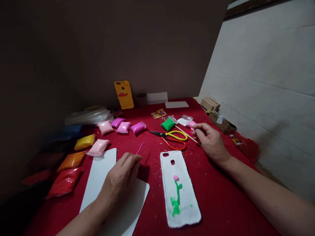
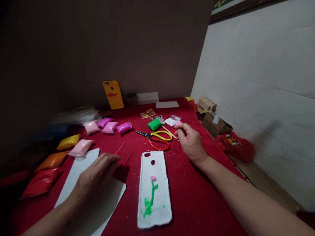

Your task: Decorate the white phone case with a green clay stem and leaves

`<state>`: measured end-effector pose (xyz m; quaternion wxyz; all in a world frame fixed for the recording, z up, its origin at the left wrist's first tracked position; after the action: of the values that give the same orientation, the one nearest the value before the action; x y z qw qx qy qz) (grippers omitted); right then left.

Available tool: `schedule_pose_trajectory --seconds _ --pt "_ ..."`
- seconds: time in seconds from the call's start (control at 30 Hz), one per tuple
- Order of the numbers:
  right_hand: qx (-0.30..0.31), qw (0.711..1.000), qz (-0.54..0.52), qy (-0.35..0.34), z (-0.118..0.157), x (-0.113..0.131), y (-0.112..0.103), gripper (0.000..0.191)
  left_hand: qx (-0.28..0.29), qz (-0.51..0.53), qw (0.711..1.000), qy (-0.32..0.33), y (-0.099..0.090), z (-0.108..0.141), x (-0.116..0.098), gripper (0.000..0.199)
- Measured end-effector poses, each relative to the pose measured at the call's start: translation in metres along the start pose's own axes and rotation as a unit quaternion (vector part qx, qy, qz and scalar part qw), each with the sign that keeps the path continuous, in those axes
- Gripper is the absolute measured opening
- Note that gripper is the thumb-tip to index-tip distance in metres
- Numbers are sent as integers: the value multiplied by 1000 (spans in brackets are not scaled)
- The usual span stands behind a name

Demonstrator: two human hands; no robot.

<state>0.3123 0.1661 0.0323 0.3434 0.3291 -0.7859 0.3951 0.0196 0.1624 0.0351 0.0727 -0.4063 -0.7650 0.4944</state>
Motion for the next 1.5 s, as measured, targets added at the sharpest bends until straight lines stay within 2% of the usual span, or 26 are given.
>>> schedule_pose_trajectory --seconds 0.1,0.17,0.27,0.37,0.47,0.63,0.77,0.87,0.97,1.0,1.03,1.1,1.13,1.17,1.23,1.27,1.37,1.43,1.5 --pt "23 998 56 -24 -4 11 6 20 12 -6 1000 -8 4 2 1 18" --pt "59 992 105 -46 -17 20 18 17 26 -9 1000 -12 8 3 1 20" --pt "132 969 193 -77 -44 34 48 13 43 -13 999 -11 13 2 1 22" --pt "175 939 286 -70 -68 37 79 27 52 -18 998 -5 15 2 1 23" --pt "206 910 356 -53 -77 32 103 32 57 -18 998 1 16 2 2 25" --pt "230 886 402 -40 -79 20 115 31 67 -16 998 4 15 2 2 25" --pt "222 896 383 -47 -81 17 111 25 68 -15 998 8 15 1 1 27" --pt "173 922 338 -69 -78 29 97 20 68 -12 998 11 16 1 1 27" --pt "106 953 272 -82 -69 49 70 32 59 -11 998 8 15 2 2 25" --pt "79 968 227 -75 -64 56 58 29 51 -12 999 5 13 3 3 25" --pt "47 994 86 -38 -57 60 44 27 41 -12 999 2 10 3 3 25" --pt "53 999 -3 -13 -39 70 28 25 18 -8 1000 -3 2 2 2 24" --pt "77 988 -124 42 -27 69 25 29 7 -2 1000 -4 -3 2 0 23" --pt "96 965 -224 94 -14 69 23 33 -2 5 1000 -6 -8 1 -2 22" --pt "141 915 -335 176 13 70 24 38 -12 26 1000 -11 -19 -2 -8 19" --pt "150 896 -369 197 24 70 24 39 -14 35 999 -14 -25 -4 -13 18" --pt "208 851 -429 221 50 73 31 38 6 103 993 -50 -40 -11 -32 15" --pt "228 832 -457 215 58 75 34 38 49 227 965 -121 -40 -14 -43 14" --pt "238 819 -479 209 62 78 35 38 74 312 933 -164 -38 -17 -56 14"
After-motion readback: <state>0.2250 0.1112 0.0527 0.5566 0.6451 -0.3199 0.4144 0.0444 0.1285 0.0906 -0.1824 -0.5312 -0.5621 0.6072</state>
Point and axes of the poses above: each hand's wrist, its own z-axis away from the middle knuckle, its own y-axis out of the palm, x = y × z, the point moved 6 cm from there along -z, towards the middle knuckle
